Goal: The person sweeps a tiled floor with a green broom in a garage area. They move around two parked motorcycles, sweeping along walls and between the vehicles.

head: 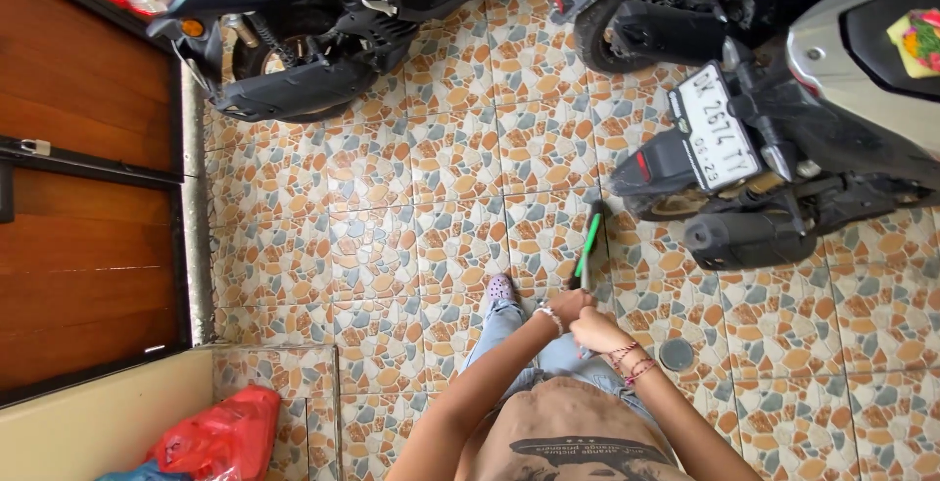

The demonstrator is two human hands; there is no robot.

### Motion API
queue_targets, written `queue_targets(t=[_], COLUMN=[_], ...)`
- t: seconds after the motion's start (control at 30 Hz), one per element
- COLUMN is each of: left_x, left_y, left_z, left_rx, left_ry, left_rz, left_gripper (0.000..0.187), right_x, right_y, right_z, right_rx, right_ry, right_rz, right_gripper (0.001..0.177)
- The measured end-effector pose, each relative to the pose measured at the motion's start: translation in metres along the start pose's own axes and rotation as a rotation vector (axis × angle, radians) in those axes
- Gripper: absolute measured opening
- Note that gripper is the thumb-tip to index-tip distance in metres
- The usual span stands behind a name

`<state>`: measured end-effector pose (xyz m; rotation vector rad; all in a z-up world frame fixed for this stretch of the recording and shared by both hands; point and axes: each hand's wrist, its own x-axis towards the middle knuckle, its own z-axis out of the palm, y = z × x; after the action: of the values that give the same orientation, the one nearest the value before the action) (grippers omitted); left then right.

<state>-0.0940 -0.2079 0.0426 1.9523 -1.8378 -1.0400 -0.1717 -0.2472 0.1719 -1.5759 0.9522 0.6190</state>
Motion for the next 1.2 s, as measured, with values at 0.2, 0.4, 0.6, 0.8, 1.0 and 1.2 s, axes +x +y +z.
queue_targets(t=[0.2, 0.4, 0.6, 0.8, 1.0, 1.2], left_x=[-0.082, -0.128, -0.086, -0.035, 0.023, -0.007], left_y=[-0.107, -0.2, -0.189, -0.114, -0.08, -0.109], left_z=[-0.025, -0.044, -0.043, -0.067, -0.066, -0.083], left_rx=[0.01, 0.097, 0.436, 0.163, 0.038, 0.0], left_ry=[0.037, 0.128, 0.273, 0.25, 0.132, 0.072], left_rz=[-0.217, -0.392, -0.179, 0.115, 0.092, 0.035], left_gripper=[0.016, 0.013, 0.009, 0.017, 0.021, 0.009], right_x=[0.069, 0.155, 0.087, 0.01, 0.036, 0.085], right_y=[-0.067, -0.079, -0.118, -0.105, -0.071, -0.096], right_z=[0.063, 0.114, 0.036, -0.03, -0.04, 0.003], right_rx=[-0.195, -0.295, 0.051, 0.092, -0.034, -0.369], right_ry=[-0.167, -0.242, -0.13, 0.007, 0.149, -0.045], right_rz=[-0.117, -0.123, 0.014, 0.099, 0.169, -0.052], right_gripper=[0.024, 0.064, 0.047, 0.04, 0.033, 0.031])
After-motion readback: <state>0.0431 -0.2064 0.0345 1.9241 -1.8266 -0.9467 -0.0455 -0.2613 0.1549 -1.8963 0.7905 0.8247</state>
